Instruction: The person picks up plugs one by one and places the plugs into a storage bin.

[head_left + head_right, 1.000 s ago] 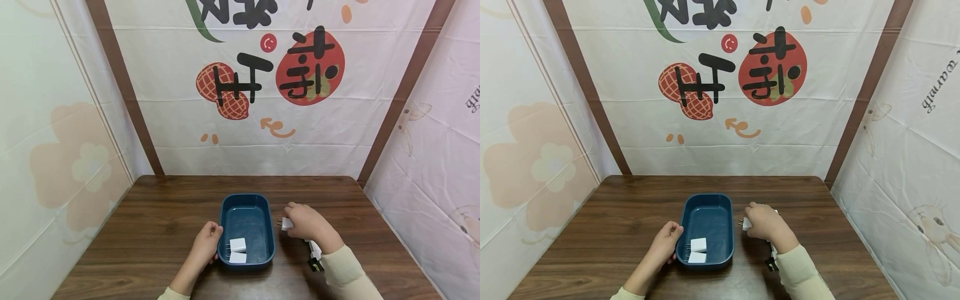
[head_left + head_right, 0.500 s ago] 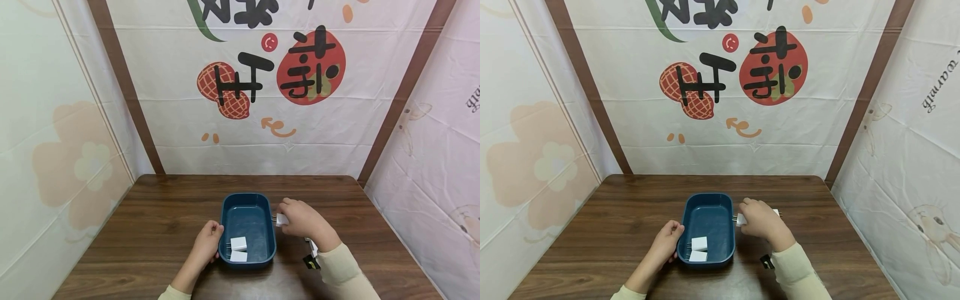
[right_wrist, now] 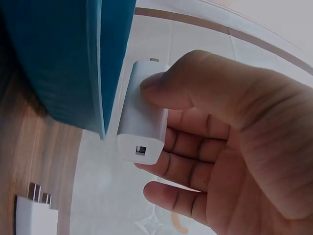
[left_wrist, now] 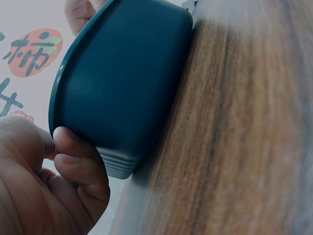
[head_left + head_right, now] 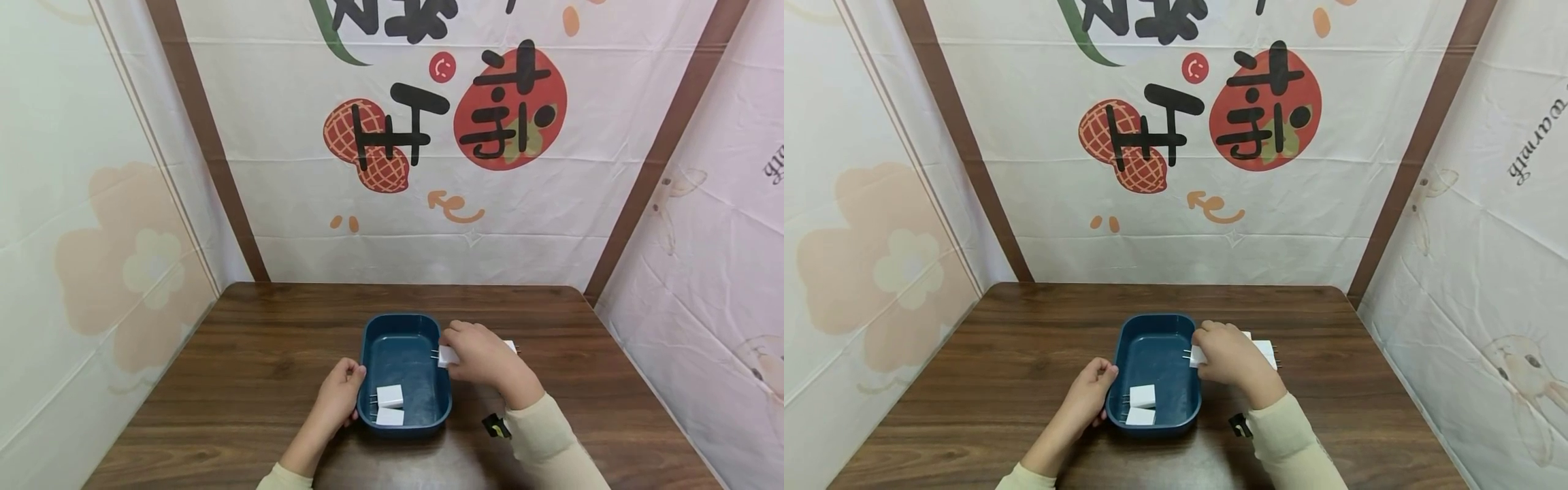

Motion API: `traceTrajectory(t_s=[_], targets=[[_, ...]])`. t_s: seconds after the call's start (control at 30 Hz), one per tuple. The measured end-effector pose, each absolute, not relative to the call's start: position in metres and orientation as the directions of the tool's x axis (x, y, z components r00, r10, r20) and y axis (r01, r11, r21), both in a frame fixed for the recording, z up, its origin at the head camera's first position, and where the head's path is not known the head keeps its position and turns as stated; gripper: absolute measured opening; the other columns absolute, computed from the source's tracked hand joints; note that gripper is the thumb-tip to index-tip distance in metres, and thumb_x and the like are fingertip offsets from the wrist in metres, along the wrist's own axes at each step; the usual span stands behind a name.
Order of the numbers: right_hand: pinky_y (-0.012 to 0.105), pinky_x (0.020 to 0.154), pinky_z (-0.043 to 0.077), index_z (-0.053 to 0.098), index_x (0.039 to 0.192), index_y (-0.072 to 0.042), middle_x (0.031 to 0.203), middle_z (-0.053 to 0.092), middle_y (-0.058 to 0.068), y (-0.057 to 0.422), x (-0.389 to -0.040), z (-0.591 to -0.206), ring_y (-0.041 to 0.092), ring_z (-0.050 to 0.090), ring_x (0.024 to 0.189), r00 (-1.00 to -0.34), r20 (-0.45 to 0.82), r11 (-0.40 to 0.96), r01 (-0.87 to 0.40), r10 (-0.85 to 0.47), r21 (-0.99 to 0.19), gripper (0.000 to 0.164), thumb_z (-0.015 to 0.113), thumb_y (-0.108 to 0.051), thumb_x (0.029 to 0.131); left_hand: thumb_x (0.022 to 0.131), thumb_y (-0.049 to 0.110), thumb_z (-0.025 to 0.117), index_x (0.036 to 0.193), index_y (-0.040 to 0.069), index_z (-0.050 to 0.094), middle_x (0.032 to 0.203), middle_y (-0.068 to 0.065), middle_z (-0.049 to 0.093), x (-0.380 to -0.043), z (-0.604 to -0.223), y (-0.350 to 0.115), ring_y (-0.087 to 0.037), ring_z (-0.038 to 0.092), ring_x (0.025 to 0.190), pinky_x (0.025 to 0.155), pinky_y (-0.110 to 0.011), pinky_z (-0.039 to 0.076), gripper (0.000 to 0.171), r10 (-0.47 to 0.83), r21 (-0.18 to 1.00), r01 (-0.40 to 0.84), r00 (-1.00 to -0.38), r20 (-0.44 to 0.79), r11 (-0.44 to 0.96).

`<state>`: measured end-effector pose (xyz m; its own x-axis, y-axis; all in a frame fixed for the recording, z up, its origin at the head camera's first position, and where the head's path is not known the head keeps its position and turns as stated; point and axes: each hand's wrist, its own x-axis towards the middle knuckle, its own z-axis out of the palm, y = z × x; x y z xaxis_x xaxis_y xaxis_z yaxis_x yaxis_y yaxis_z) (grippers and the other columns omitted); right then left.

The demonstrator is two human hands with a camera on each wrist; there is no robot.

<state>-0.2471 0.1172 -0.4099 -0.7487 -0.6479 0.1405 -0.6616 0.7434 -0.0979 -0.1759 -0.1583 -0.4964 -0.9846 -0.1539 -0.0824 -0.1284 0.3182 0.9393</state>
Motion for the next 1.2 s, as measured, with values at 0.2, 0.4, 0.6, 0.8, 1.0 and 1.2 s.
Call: traceTrajectory(t_s=[0.2, 0.4, 0.6, 0.8, 1.0, 1.2], targets=[[0.035, 0.081, 0.053, 0.073, 0.113, -0.015, 0.101, 0.064, -0.003, 0.107, -0.247, -0.411, 0.013, 0.058, 0.086, -0.732, 0.144, 0.728, -0.680, -0.666, -0.090, 0.032, 0.079, -0.023, 0.083, 0.108, 0.024, 0.051, 0.105, 0.007, 0.053, 0.062, -0.005, 0.050, -0.176, -0.495, -0.158, -0.016, 0.046, 0.037, 0.034, -0.026, 0.036, 0.018, -0.156, 0.937, -0.131, -0.984, -0.084, 0.324], [0.034, 0.083, 0.056, 0.073, 0.115, -0.015, 0.106, 0.066, -0.002, 0.097, -0.249, -0.413, 0.013, 0.059, 0.089, -0.722, 0.131, 0.720, -0.690, -0.680, -0.066, 0.033, 0.079, -0.025, 0.085, 0.108, 0.025, 0.051, 0.105, 0.007, 0.053, 0.061, -0.005, 0.050, -0.177, -0.495, -0.159, -0.016, 0.045, 0.037, 0.034, -0.026, 0.036, 0.018, -0.154, 0.938, -0.133, -0.984, -0.087, 0.321], [0.034, 0.082, 0.056, 0.072, 0.116, -0.015, 0.107, 0.066, -0.001, 0.089, -0.249, -0.415, 0.013, 0.060, 0.089, -0.698, 0.127, 0.701, -0.713, -0.704, -0.032, 0.033, 0.080, -0.026, 0.086, 0.108, 0.025, 0.051, 0.105, 0.007, 0.054, 0.061, -0.005, 0.050, -0.176, -0.495, -0.159, -0.016, 0.045, 0.037, 0.034, -0.026, 0.036, 0.019, -0.152, 0.938, -0.132, -0.985, -0.087, 0.320], [0.032, 0.083, 0.058, 0.072, 0.119, -0.015, 0.109, 0.067, 0.000, 0.079, -0.249, -0.416, 0.013, 0.060, 0.090, -0.697, 0.116, 0.699, -0.714, -0.707, -0.029, 0.034, 0.079, -0.026, 0.088, 0.108, 0.024, 0.051, 0.105, 0.007, 0.054, 0.061, -0.005, 0.050, -0.176, -0.496, -0.159, -0.016, 0.046, 0.037, 0.034, -0.026, 0.036, 0.018, -0.151, 0.939, -0.131, -0.985, -0.086, 0.317], [0.033, 0.083, 0.057, 0.072, 0.120, -0.015, 0.110, 0.067, 0.000, 0.070, -0.249, -0.417, 0.014, 0.059, 0.091, -0.688, 0.110, 0.690, -0.723, -0.717, -0.019, 0.034, 0.079, -0.027, 0.088, 0.108, 0.025, 0.051, 0.105, 0.007, 0.053, 0.060, -0.005, 0.050, -0.177, -0.498, -0.160, -0.016, 0.046, 0.037, 0.034, -0.026, 0.036, 0.018, -0.149, 0.939, -0.126, -0.985, -0.082, 0.319], [0.032, 0.083, 0.057, 0.072, 0.121, -0.015, 0.112, 0.067, 0.001, 0.061, -0.251, -0.420, 0.013, 0.059, 0.092, -0.671, 0.116, 0.675, -0.738, -0.732, -0.009, 0.034, 0.078, -0.026, 0.089, 0.108, 0.024, 0.051, 0.105, 0.007, 0.053, 0.060, -0.004, 0.050, -0.177, -0.498, -0.160, -0.016, 0.046, 0.037, 0.033, -0.026, 0.036, 0.017, -0.153, 0.939, -0.128, -0.985, -0.082, 0.320]])
